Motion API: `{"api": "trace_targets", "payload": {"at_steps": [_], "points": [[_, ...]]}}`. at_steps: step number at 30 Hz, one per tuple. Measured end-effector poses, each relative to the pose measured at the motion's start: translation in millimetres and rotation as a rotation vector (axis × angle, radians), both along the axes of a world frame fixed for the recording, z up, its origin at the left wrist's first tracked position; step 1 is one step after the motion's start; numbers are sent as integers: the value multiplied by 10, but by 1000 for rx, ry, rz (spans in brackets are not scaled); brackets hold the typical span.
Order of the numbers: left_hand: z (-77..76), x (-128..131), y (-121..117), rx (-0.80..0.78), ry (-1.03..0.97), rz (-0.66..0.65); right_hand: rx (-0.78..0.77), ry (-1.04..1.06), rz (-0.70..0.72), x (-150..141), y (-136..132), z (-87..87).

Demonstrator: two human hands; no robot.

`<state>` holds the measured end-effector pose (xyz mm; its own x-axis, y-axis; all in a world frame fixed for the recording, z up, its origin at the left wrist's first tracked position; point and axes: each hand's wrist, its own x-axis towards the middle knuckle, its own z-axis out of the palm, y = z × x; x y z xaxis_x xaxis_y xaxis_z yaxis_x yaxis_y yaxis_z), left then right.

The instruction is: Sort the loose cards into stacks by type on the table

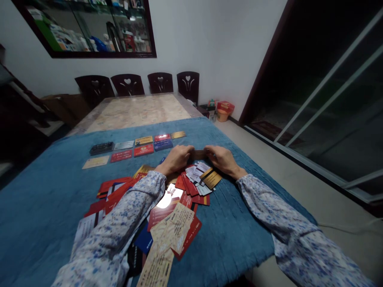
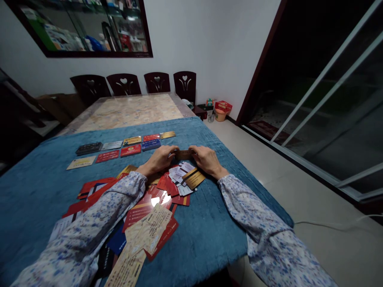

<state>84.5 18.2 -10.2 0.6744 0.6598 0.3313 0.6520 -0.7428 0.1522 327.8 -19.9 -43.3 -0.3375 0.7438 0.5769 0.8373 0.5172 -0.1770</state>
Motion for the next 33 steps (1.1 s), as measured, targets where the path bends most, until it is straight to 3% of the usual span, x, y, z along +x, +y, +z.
{"api": "trace_targets", "payload": {"at_steps": [9, 20, 33], "points": [[2, 28, -42, -45, 55, 34, -79, -70, -57, -17, -64, 62], [8, 39, -67, -118, 67, 38, -142, -121, -18, 35, 1, -16], [-118, 5, 45, -118, -5, 16, -124, -109, 27, 77, 87, -70]]}}
